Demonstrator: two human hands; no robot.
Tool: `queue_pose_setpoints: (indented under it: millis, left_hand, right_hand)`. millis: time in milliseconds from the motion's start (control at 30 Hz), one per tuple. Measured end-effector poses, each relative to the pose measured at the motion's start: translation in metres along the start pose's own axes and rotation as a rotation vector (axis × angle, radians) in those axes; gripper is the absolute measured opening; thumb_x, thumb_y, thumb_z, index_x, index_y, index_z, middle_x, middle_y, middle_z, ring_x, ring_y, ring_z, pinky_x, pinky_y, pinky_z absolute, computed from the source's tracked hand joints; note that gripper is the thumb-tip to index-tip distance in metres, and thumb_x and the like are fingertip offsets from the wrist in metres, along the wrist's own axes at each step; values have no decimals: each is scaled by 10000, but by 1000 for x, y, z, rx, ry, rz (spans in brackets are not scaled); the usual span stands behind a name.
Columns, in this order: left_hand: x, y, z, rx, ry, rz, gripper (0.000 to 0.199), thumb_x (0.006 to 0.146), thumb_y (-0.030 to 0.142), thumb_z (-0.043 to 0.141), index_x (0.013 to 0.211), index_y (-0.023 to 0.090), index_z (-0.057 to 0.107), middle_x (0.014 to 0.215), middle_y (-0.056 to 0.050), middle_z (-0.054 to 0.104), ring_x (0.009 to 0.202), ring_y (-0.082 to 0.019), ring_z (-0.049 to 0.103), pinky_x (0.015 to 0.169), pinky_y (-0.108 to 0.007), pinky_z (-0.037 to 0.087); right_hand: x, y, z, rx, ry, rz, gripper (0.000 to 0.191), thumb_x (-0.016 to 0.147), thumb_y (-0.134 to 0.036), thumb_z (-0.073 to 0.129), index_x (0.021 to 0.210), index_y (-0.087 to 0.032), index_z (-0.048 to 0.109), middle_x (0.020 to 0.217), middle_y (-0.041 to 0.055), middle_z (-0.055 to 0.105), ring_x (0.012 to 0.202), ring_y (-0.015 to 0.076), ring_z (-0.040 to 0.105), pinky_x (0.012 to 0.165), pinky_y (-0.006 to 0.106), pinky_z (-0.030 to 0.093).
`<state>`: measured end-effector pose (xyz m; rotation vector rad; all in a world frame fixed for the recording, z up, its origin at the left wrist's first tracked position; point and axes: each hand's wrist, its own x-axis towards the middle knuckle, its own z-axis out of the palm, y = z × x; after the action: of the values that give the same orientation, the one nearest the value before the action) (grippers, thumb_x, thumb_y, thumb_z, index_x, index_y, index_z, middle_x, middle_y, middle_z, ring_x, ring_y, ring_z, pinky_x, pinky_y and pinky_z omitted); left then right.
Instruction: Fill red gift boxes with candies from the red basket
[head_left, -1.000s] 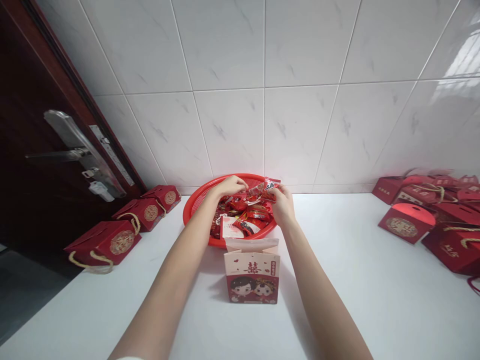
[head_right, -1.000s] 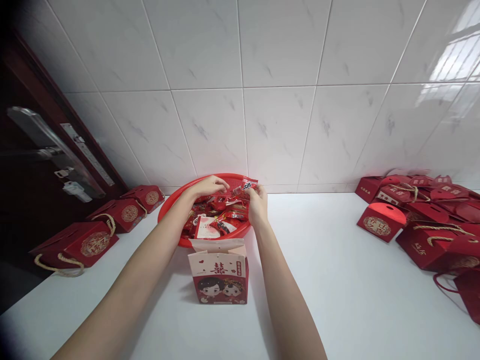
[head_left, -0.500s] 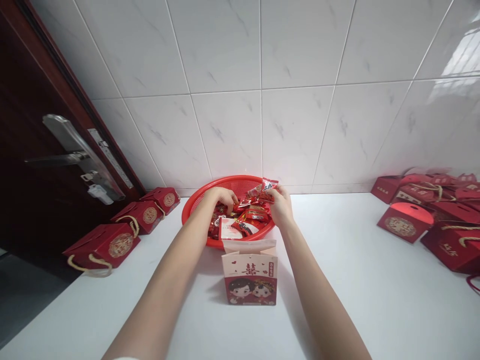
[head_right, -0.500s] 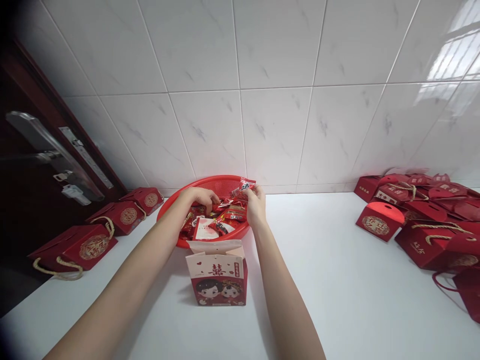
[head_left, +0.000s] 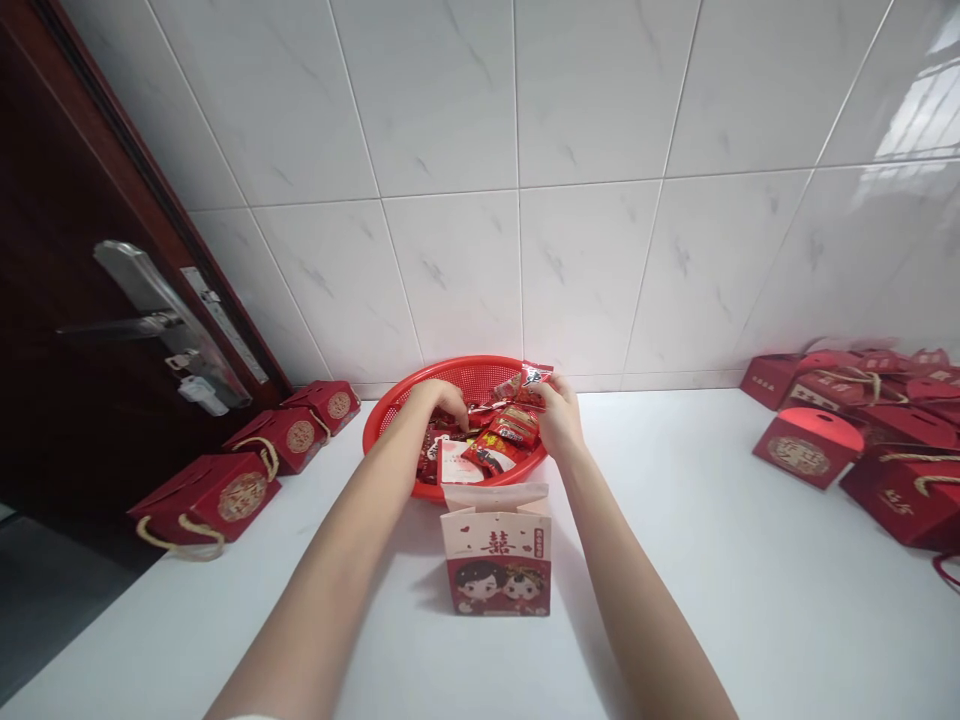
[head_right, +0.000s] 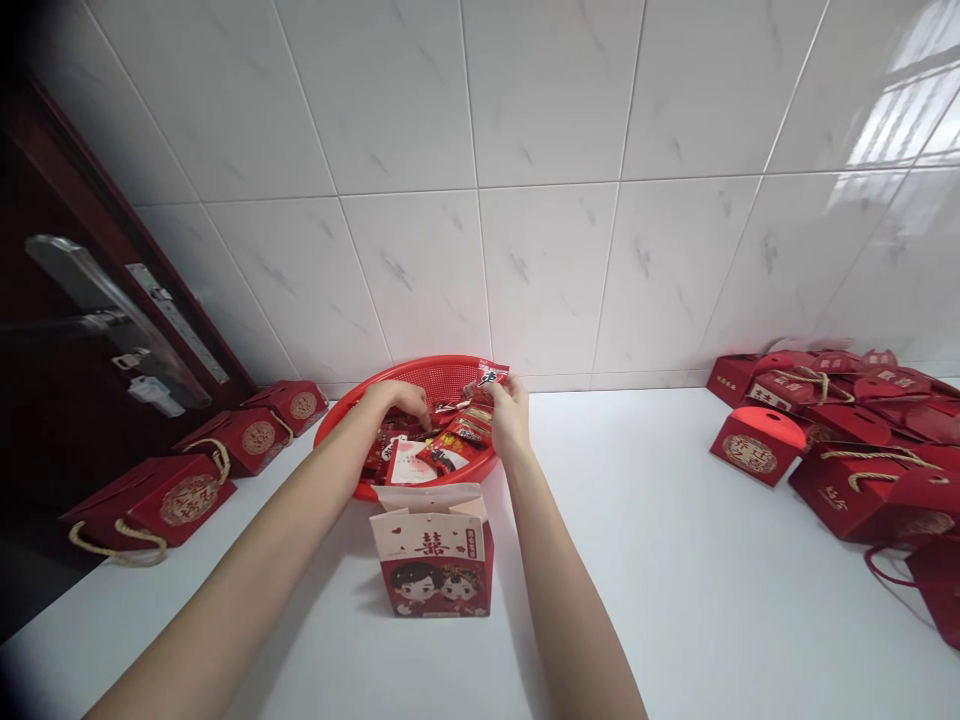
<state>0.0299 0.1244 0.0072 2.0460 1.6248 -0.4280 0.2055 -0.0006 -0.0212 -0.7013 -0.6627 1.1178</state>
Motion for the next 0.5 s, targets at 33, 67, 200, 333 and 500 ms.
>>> queue_pose_setpoints:
  millis: [33, 67, 200, 333, 500]
  left_hand:
    - [-2, 0, -1, 8, 5, 0, 282, 471, 329, 903, 529, 187, 666, 563, -66, 673, 584, -243, 624, 563, -330, 471]
    - [-4, 0, -2, 12, 11, 4, 272, 445, 314, 898, 514, 194, 665, 550, -65, 669, 583, -244, 618, 564, -329, 466]
    - [-10, -2, -4, -8, 58, 59, 219, 401, 243, 869, 481, 200, 670, 519, -40, 650, 575, -217, 589, 586, -319, 452]
    - [-20, -7, -7, -90, 138, 157, 168, 392, 189, 832, 459, 206, 679, 502, -3, 638, 561, -176, 554, 602, -293, 441]
    - [-47, -11, -8, -324, 181, 330, 153, 447, 233, 825, 585, 191, 775, 631, -42, 730, 607, -189, 610, 609, -288, 470]
  right_hand:
    - [1, 1, 0, 0, -4, -6, 186, 608, -193, 656, 783, -208, 595, 641, -36, 695, 674, 177, 713, 652, 275, 557]
    - [1, 2, -1, 1, -7, -10, 184, 616, -195, 660, 786, -210, 593, 652, -33, 699, 678, 178, 715, 651, 278, 559]
    - [2, 3, -2, 15, 16, 5, 194, 613, -196, 658, 800, -207, 607, 697, -21, 720, 653, 171, 701, 612, 272, 552]
    - [3, 1, -1, 24, 23, 9, 196, 593, -192, 656, 783, -206, 609, 665, -39, 704, 604, 148, 677, 605, 263, 548]
    - [4, 2, -2, 39, -38, 23, 194, 591, -204, 665, 774, -215, 602, 612, -42, 685, 625, 180, 708, 631, 293, 568]
